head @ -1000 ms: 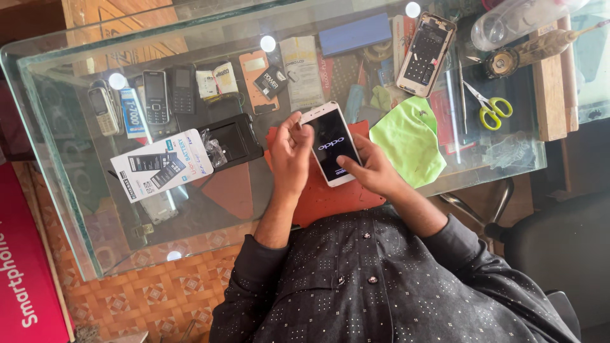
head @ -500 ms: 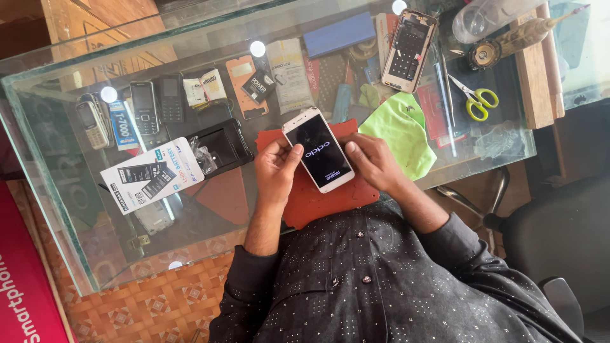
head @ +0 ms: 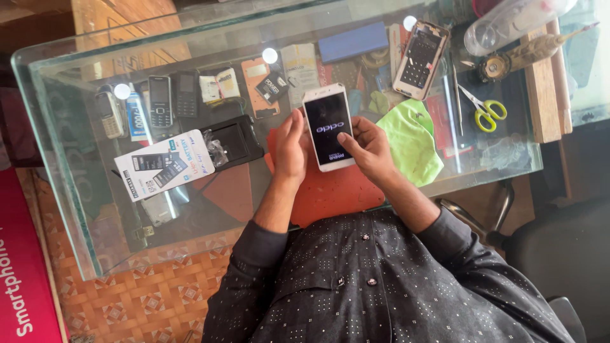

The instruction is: The person reassembles a mobile phone by hand and with a tool, then checks a drawer and powers on the device.

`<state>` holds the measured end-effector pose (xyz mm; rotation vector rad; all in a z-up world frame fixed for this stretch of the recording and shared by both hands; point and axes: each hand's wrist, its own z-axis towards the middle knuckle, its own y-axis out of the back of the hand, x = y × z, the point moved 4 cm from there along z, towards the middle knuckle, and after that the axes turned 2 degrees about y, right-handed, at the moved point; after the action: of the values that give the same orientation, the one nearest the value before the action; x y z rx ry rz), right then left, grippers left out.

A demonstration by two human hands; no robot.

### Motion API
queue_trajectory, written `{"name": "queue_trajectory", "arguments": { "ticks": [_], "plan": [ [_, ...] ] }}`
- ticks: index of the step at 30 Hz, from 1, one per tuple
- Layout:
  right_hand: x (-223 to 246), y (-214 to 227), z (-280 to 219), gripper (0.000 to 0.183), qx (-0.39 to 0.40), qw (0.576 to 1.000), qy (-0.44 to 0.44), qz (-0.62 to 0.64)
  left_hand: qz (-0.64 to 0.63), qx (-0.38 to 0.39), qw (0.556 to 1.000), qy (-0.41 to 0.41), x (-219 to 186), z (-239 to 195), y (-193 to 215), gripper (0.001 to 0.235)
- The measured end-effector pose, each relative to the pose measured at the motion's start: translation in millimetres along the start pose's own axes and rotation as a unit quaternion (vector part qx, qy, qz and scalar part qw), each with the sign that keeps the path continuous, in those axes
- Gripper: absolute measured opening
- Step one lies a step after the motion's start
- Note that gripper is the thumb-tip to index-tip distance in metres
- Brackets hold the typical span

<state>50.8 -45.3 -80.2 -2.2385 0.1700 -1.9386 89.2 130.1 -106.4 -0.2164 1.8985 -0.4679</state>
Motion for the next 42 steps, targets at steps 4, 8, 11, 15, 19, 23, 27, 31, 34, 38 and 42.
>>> {"name": "queue_trajectory", "arguments": {
  "ticks": [4,8,11,15,19,23,27,31,34,38,42],
  "plan": [
    [-7,-8,14,0.020,-0.037,0.997,-0.001,0.062,-0.232,0.170,0.958,0.020,-14,29,-25,0.079],
    [-11,-3,21,0.018,-0.014,0.999,0.000,0.046,-0.244,0.219,0.942,0.072,-18,33,-36,0.086],
    [-15,-3,16,0.017,0.009,1.000,0.004,-0.006,-0.302,0.250,0.914,0.101,-15,30,-36,0.086],
    [-18,-1,16,0.018,0.035,0.999,0.009,-0.007,-0.291,0.218,0.926,0.099,-7,33,-30,0.086],
    [-23,2,15,0.026,0.026,0.998,-0.017,0.056,-0.299,0.218,0.924,0.095,-2,36,-30,0.085],
    [-22,1,15,0.029,0.030,0.995,-0.021,0.093,-0.289,0.222,0.928,0.081,-1,38,-29,0.085],
    [-25,4,17,0.024,0.020,0.998,-0.017,0.063,-0.298,0.222,0.924,0.085,-1,39,-30,0.086],
    [-23,1,19,0.021,0.034,0.999,0.037,-0.006,-0.300,0.196,0.928,0.100,4,43,-28,0.079],
    [-24,3,20,0.020,-0.018,0.999,0.001,0.031,-0.139,0.109,0.984,0.020,-1,47,-11,0.061],
    [-20,4,18,0.020,-0.032,0.996,0.005,0.083,0.056,-0.017,0.988,-0.141,-48,24,14,0.036],
    [-23,7,20,0.017,-0.026,0.994,0.019,0.105,0.492,-0.054,0.868,-0.045,-86,-37,24,0.033]
  ]
}}
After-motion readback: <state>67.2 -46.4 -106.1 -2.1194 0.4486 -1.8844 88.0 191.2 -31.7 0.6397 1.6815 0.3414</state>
